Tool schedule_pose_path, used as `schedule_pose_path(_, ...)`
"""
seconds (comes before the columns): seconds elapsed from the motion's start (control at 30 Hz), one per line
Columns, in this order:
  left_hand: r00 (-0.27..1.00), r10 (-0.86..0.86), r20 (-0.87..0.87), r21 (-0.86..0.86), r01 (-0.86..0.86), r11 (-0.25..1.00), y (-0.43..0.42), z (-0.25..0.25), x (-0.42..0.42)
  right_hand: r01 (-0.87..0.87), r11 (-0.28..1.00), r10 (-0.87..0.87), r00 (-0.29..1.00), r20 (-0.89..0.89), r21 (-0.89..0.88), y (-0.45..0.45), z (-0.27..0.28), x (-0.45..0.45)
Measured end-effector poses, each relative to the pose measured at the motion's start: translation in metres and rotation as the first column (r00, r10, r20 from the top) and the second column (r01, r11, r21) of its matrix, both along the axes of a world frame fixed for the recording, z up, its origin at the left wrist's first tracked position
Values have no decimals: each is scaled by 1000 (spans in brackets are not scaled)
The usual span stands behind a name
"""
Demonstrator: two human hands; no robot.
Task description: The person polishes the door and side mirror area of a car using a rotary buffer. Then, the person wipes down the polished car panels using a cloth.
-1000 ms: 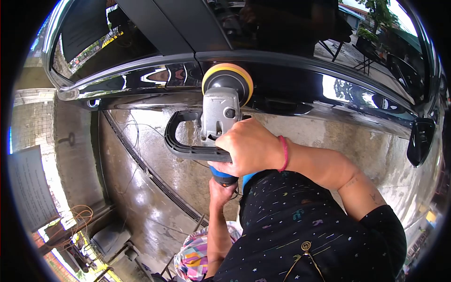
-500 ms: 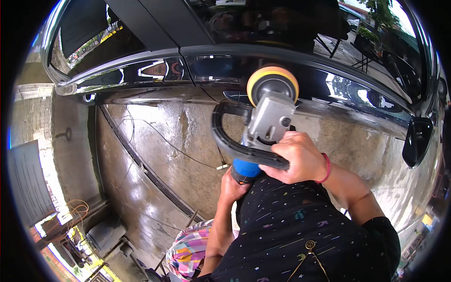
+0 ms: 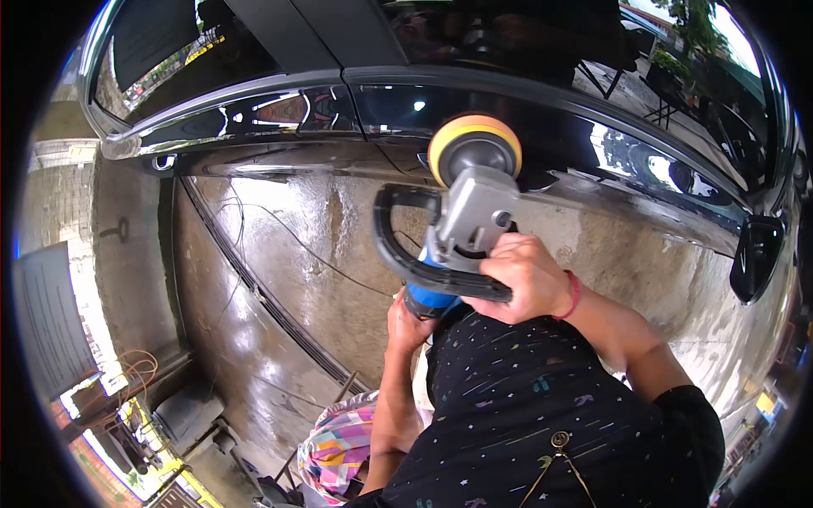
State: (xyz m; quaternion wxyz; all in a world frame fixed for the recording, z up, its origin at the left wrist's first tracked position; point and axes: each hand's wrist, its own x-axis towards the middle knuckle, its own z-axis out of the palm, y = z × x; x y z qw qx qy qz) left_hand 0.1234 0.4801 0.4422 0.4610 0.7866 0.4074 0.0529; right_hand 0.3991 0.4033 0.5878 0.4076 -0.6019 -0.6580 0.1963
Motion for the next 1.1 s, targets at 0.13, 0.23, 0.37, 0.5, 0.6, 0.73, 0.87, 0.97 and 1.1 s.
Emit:
schedule_pose_path(0.13, 997, 51, 59, 92, -56, 994, 30, -14, -30, -75, 994, 76, 997, -5, 75, 44, -14, -24)
schedule_pose_path(0.23, 993, 104, 63, 161, -113, 980, 53, -22, -47, -122, 985, 123, 992, 0, 119, 73, -27, -37)
schedule_pose_path(0.37, 988, 112, 108, 233, -135, 963, 70, -19, -50, -122, 980, 127, 992, -23, 156, 84, -38, -47)
schedule_pose_path(0.5, 996, 43, 81, 231, -61, 971, 66, -13, -44, -88, 981, 93, 995, -24, 173, 59, -41, -38)
schedule_pose_path(0.6, 997, -41, -59, 228, 54, 972, 61, -32, -49, -61, 987, 67, 997, -33, 148, 28, -43, -27)
schedule_pose_path(0.73, 988, -56, -143, 241, 89, 966, 69, -44, -53, 7, 990, -2, 999, -34, 138, 16, -48, -31)
schedule_pose_path(0.87, 988, -89, -123, 323, 125, 938, 99, -43, -72, -7, 978, 20, 998, -58, 208, 38, -60, -48)
schedule_pose_path(0.97, 996, -86, -11, 306, 86, 948, 125, -23, -81, -23, 977, 44, 994, -96, 211, 64, -69, -67)
schedule_pose_path(1.1, 996, -81, 26, 378, 65, 924, 156, -18, -100, -31, 962, 71, 988, -137, 271, 96, -85, -92)
